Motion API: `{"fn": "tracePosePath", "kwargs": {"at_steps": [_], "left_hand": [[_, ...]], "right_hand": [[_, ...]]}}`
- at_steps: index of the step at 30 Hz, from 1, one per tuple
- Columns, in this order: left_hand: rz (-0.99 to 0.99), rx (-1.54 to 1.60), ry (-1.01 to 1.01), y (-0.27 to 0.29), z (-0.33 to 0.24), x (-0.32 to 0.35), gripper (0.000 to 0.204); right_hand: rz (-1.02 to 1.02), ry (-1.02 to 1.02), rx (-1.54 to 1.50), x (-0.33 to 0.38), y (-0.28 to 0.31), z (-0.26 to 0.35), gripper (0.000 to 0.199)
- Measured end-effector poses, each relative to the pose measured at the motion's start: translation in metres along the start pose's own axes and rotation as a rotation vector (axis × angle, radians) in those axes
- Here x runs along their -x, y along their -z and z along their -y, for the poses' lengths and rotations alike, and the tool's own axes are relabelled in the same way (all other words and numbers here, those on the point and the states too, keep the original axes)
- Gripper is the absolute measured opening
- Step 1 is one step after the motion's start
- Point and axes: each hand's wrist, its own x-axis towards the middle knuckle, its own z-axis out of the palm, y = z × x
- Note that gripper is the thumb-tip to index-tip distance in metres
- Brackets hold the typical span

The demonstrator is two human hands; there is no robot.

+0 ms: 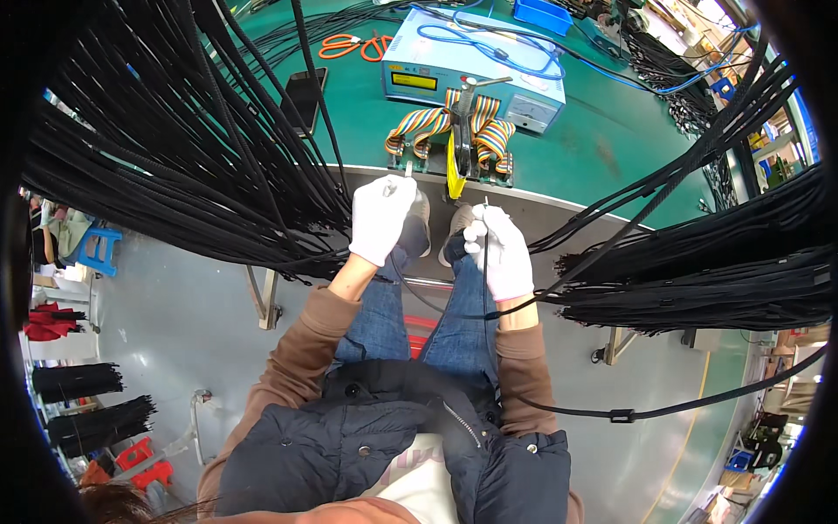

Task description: The person tests cables by plugging their ends into a testing machine and hangs bundles of cables across a metal rack by hand.

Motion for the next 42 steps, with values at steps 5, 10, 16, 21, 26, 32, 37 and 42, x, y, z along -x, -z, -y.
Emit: {"fn": "tracePosePath", "kwargs": {"at_steps": [5,10,16,21,26,32,37,42], "left_hand": [[0.02,0.046,0.113,0.001,0.001,-0.004,0.013],[-0.007,0.0,-0.172,-0.005,0.01,-0.011,0.017],[-0.02,-0.209,-0.146,-0.004,0.006,-0.01,0.025],[0.094,0.397,0.455,0.019,0.003,0.007,0.031],[0.173,0.564,0.639,0.023,0.03,0.031,0.039],[0.531,0.128,0.417,0.007,0.044,0.063,0.038],[1.092,-0.573,-0.406,-0.04,0.037,0.106,0.027],[0.916,0.102,-0.299,-0.079,-0.006,0.148,0.013]], "right_hand": [[-0.041,0.139,0.221,0.002,-0.012,-0.002,0.02],[-0.26,0.62,0.983,0.002,-0.021,-0.002,0.013],[-0.416,0.941,1.373,-0.005,-0.034,0.006,0.006],[-0.402,0.996,1.369,-0.01,-0.027,0.006,0.009],[-0.387,0.962,1.39,-0.009,-0.034,0.009,0.006],[-0.486,0.977,1.63,-0.006,-0.047,0.018,0.008],[-0.588,0.937,1.859,-0.005,-0.046,0.028,0.013],[-0.204,0.999,2.081,0.064,-0.106,0.096,0.017]]}}
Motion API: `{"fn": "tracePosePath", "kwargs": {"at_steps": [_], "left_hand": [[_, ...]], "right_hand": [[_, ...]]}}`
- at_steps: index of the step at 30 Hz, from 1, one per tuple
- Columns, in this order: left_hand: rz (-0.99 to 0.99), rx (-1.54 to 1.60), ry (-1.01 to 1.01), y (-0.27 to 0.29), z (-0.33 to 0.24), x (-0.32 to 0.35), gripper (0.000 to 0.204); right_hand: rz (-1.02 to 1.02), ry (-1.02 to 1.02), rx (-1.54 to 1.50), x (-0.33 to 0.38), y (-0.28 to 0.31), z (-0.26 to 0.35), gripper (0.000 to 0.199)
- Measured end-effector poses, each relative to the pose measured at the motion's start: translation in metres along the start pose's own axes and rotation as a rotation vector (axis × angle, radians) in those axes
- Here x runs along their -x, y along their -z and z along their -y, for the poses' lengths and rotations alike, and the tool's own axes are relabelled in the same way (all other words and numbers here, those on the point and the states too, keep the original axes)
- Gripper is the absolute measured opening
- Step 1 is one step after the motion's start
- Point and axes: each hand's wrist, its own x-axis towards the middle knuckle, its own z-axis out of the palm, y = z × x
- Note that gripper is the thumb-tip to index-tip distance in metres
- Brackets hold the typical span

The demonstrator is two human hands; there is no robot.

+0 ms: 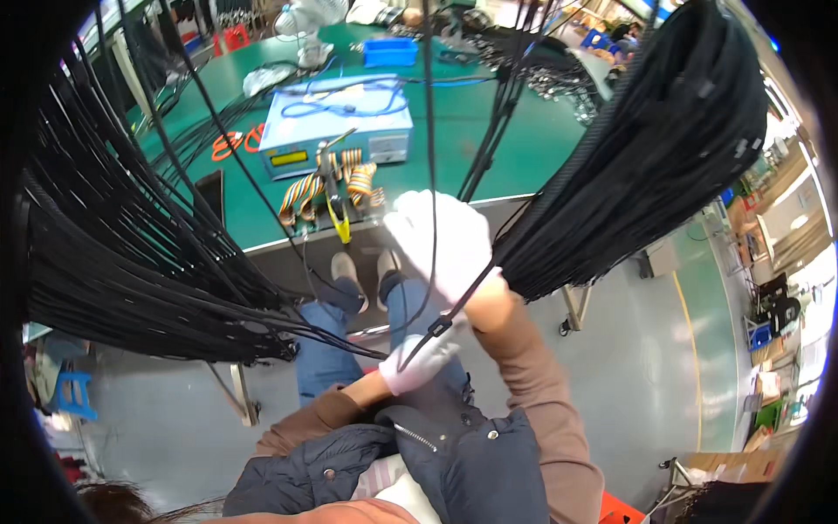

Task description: The person tests cables by plugging their ends into a testing machine and hangs bundles of cables across a metal rack by hand.

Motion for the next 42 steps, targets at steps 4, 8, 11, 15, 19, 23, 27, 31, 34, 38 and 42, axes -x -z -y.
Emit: {"fn": "tracePosePath", "kwargs": {"at_steps": [4,8,11,15,19,23,27,31,34,38,42], "left_hand": [[-0.776,1.192,-0.239,0.089,-0.006,-0.006,0.025],[-1.207,1.144,-0.178,0.178,-0.037,0.013,0.042],[-1.175,1.111,-0.147,0.185,-0.042,0.016,0.039],[-1.086,0.933,-0.148,0.143,-0.05,0.005,0.035],[-0.908,0.396,0.356,0.114,-0.087,-0.021,0.025],[-0.892,0.187,0.316,0.125,-0.065,-0.021,0.024],[-1.118,0.07,0.269,0.15,-0.046,-0.022,0.022],[-0.932,0.006,0.49,0.186,-0.001,-0.002,0.02],[-0.873,0.048,0.537,0.189,0.007,-0.012,0.021],[-0.92,0.182,0.478,0.183,0.012,-0.027,0.025],[-0.969,0.343,0.511,0.179,0.014,-0.026,0.023]], "right_hand": [[-0.883,0.221,0.398,-0.035,0.132,-0.009,0.017],[-1.02,0.188,0.844,-0.087,0.22,-0.003,0.024],[-0.972,0.254,0.787,-0.117,0.254,-0.023,0.022],[-0.764,0.275,0.729,-0.134,0.27,-0.033,0.024],[-0.65,0.192,-0.138,-0.133,0.252,-0.059,0.025],[-0.719,0.083,-0.37,-0.109,0.158,0.011,0.043],[-0.383,-0.053,-0.837,-0.066,0.025,0.03,0.053],[0.191,-0.653,-1.193,0.003,-0.053,-0.007,0.022],[0.054,-0.747,-1.218,0.024,-0.099,-0.022,0.016],[0.121,-0.778,-1.232,0.027,-0.124,-0.023,0.016],[0.264,-0.84,-1.403,0.035,-0.121,-0.028,0.021]]}}
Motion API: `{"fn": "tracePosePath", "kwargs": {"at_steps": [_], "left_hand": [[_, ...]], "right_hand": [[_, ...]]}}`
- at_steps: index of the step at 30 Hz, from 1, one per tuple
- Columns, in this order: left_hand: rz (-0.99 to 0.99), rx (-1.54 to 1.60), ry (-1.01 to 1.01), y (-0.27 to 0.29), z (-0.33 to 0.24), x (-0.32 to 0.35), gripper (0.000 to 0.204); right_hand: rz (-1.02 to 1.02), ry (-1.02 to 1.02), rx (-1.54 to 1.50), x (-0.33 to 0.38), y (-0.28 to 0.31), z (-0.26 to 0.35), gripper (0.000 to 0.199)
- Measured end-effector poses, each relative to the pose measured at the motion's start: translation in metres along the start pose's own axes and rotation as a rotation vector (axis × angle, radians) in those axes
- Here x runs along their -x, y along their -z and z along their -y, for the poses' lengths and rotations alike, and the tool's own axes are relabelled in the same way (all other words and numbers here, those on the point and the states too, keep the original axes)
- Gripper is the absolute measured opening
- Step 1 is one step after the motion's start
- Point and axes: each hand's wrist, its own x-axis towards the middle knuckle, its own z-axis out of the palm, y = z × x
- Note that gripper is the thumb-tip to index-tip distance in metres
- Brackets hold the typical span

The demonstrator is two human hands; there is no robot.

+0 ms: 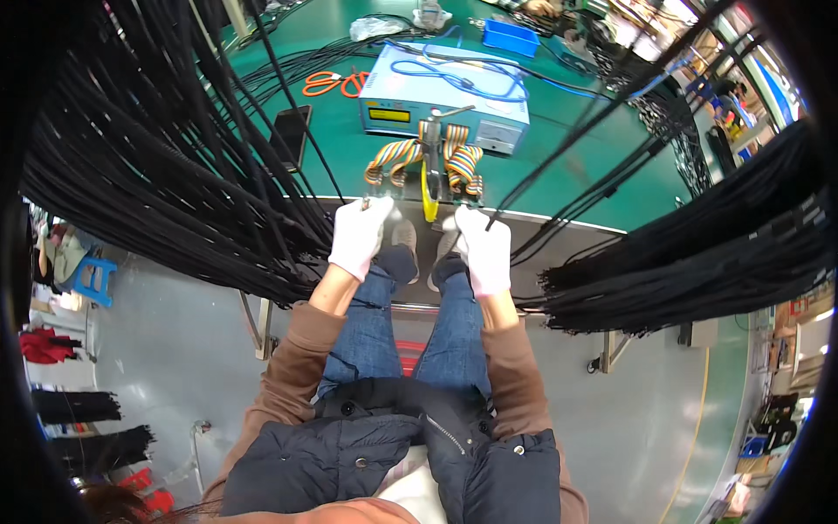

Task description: The person tests cables by plugging their ends into a testing machine and hangs bundles of cables across a metal rack by hand.

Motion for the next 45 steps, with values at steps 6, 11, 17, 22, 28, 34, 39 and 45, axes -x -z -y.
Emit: {"fn": "tracePosePath", "kwargs": {"at_steps": [6,11,17,22,28,34,39,45], "left_hand": [[0.093,-0.044,0.045,0.013,0.012,0.04,0.024],[0.236,0.131,0.384,0.013,0.013,0.045,0.027],[0.48,0.119,0.652,-0.006,0.055,0.051,0.025],[0.387,0.297,0.599,-0.023,0.082,0.052,0.021],[0.375,0.381,0.472,-0.01,0.051,0.07,0.021],[0.351,0.298,0.227,-0.022,0.08,0.073,0.021],[0.317,-0.222,-0.107,-0.006,0.049,0.077,0.019],[0.213,-0.138,-0.368,-0.016,0.042,0.058,0.02]], "right_hand": [[-0.239,0.832,0.722,0.017,-0.006,-0.021,0.022],[-0.265,0.398,0.287,0.038,-0.022,0.018,0.021],[0.03,0.328,0.033,0.082,-0.058,0.034,0.021],[0.427,0.445,0.143,0.134,-0.064,0.013,0.027],[0.669,0.866,0.984,0.12,-0.038,0.043,0.036],[0.071,0.514,0.633,0.064,-0.011,-0.013,0.021],[0.089,0.314,0.435,0.055,-0.027,-0.018,0.018],[0.0,0.561,0.798,0.057,-0.037,-0.04,0.02]]}}
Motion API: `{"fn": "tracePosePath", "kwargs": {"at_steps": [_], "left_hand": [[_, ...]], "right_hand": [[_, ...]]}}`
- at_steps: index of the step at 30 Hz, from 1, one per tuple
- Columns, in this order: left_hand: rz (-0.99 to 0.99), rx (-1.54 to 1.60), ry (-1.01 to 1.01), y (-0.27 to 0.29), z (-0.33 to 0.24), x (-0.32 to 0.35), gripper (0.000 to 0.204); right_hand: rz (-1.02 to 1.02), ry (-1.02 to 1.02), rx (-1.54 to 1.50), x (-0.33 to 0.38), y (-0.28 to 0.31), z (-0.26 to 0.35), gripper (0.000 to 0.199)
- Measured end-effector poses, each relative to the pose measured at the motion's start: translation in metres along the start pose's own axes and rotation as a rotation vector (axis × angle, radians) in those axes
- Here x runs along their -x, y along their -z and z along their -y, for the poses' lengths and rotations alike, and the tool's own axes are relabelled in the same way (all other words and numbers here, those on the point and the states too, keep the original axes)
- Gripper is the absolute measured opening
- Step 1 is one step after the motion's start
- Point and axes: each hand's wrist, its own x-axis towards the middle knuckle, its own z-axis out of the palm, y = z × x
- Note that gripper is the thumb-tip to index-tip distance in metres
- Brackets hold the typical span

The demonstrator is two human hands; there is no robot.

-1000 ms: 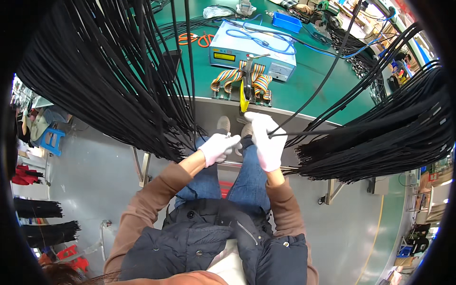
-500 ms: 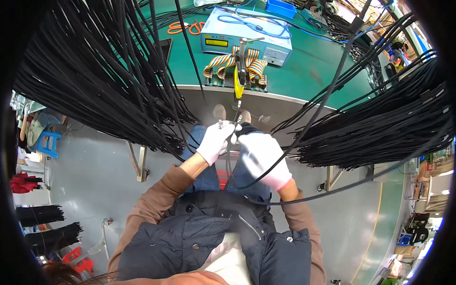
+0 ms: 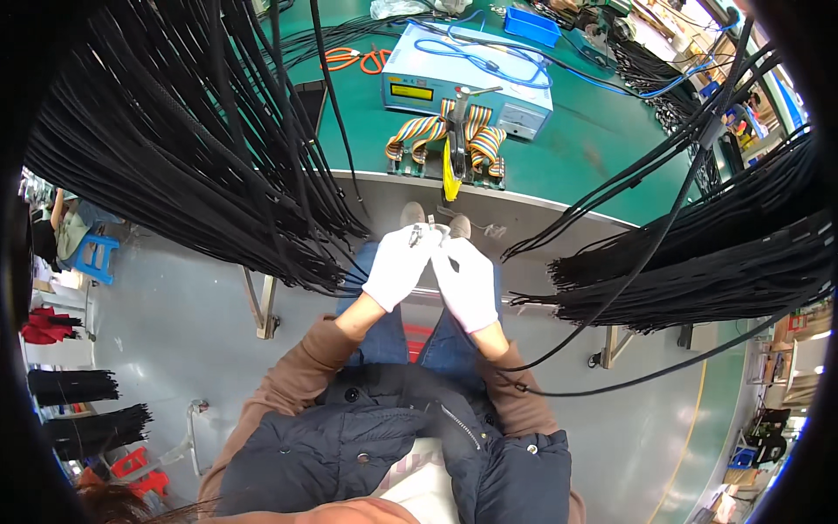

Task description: The person tests cables by plugging their ends into a testing machine and hangs bundles of cables across a metal rack by hand.

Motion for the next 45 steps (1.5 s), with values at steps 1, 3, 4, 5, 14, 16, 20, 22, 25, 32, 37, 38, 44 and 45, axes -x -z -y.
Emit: {"fn": "tracePosePath", "kwargs": {"at_steps": [1,3,4,5,14,16,20,22,25,32,37,38,44,45], "left_hand": [[-0.002,0.0,-0.001,0.001,-0.002,-0.005,0.02],[-0.065,0.223,0.128,0.005,-0.01,-0.014,0.02],[-0.097,0.334,0.194,0.009,-0.014,-0.018,0.021],[-0.13,0.444,0.26,0.012,-0.014,-0.023,0.021],[0.139,0.742,0.442,0.046,0.005,-0.052,0.022],[0.169,0.756,0.445,0.046,0.007,-0.053,0.021],[0.077,0.84,0.43,0.042,0.01,-0.053,0.022],[0.073,0.85,0.452,0.042,0.008,-0.055,0.022],[0.061,0.881,0.518,0.039,0.006,-0.057,0.022],[-0.024,0.868,0.506,0.035,0.004,-0.055,0.028],[0.009,0.887,0.558,0.046,0.006,-0.048,0.027],[0.008,0.85,0.57,0.047,0.008,-0.046,0.028],[0.151,0.443,0.628,0.051,0.025,-0.019,0.03],[0.246,0.29,0.622,0.049,0.025,-0.014,0.03]], "right_hand": [[0.001,0.002,0.0,-0.003,0.001,0.002,0.02],[-0.085,-0.227,-0.386,-0.01,0.008,0.011,0.024],[-0.126,-0.343,-0.58,-0.013,0.011,0.016,0.026],[-0.167,-0.46,-0.775,-0.015,0.011,0.017,0.027],[0.161,-0.617,-1.63,-0.024,0.027,-0.04,0.032],[0.175,-0.625,-1.662,-0.024,0.025,-0.044,0.032],[0.159,-0.672,-1.742,-0.027,0.02,-0.047,0.03],[0.11,-0.655,-1.673,-0.03,0.021,-0.043,0.028],[-0.03,-0.604,-1.462,-0.034,0.023,-0.037,0.024],[-0.323,-0.216,-0.251,-0.051,0.02,-0.019,0.016],[-0.406,-0.037,-0.047,-0.056,0.019,-0.027,0.013],[-0.39,-0.059,-0.064,-0.056,0.018,-0.029,0.013],[-0.319,-0.141,-0.121,-0.055,0.02,-0.032,0.012],[-0.307,-0.155,-0.128,-0.054,0.022,-0.032,0.012]]}}
